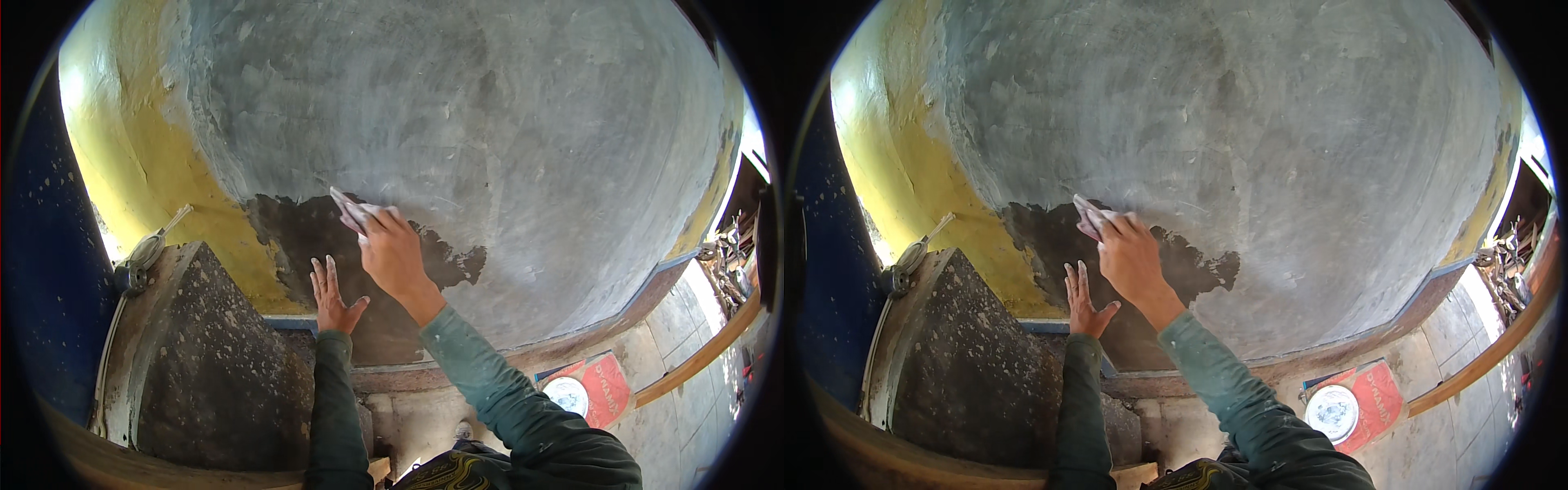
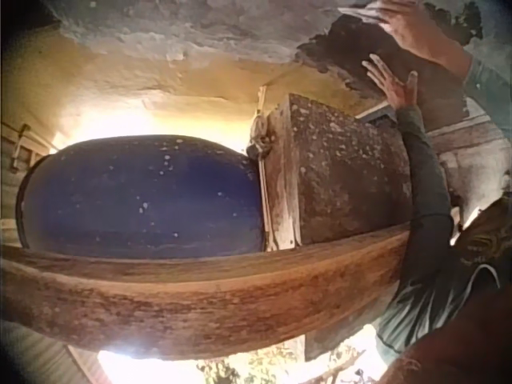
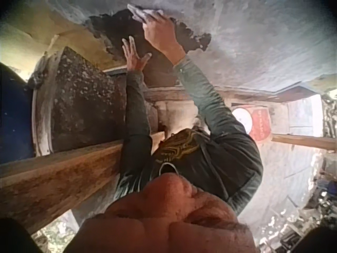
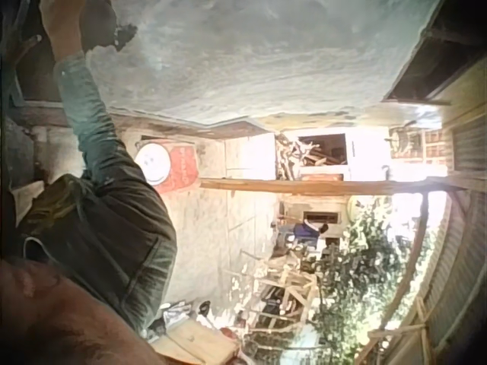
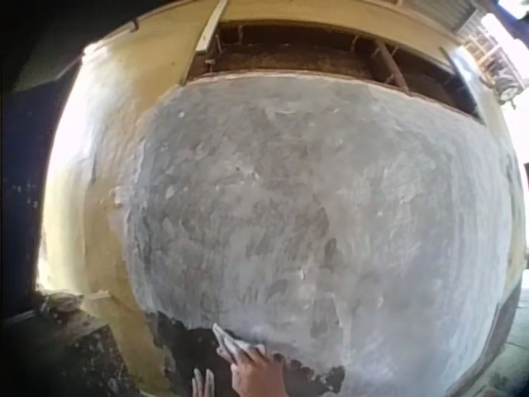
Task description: The person applies a white substance to a wall using a scraper, occasionally dipping the tool into a bucket. They spread the material across the surface while using their other hand to steady themselves against the wall.
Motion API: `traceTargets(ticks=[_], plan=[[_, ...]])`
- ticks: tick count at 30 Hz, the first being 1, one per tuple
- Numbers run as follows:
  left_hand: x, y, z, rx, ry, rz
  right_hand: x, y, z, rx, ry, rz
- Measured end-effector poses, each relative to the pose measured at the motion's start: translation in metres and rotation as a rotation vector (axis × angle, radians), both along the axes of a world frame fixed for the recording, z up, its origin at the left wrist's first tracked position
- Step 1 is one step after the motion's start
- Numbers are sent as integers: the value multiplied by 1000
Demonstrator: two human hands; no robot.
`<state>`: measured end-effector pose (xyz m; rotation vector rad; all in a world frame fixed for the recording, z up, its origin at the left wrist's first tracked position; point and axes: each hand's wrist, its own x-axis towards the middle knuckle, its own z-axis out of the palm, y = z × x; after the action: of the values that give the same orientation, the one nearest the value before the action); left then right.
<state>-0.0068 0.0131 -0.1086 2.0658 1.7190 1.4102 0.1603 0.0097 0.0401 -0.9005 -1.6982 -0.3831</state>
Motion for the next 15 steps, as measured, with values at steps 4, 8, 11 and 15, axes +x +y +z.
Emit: traceTargets(ticks=[4, 8, 11, 15], plan=[[-7, -7, 2, -7, 6, 8, 60, -5, -3, -31, 372, -143], [12, -7, 6, -29, -20, -8, 113, 17, 26, 197, 558, -374], [7, -2, 0, -11, -13, 7, 68, 13, 40, 198, 247, -292], [-5, -5, -1, -6, -10, 3, 55, 0, 34, 124, -29, 43]])
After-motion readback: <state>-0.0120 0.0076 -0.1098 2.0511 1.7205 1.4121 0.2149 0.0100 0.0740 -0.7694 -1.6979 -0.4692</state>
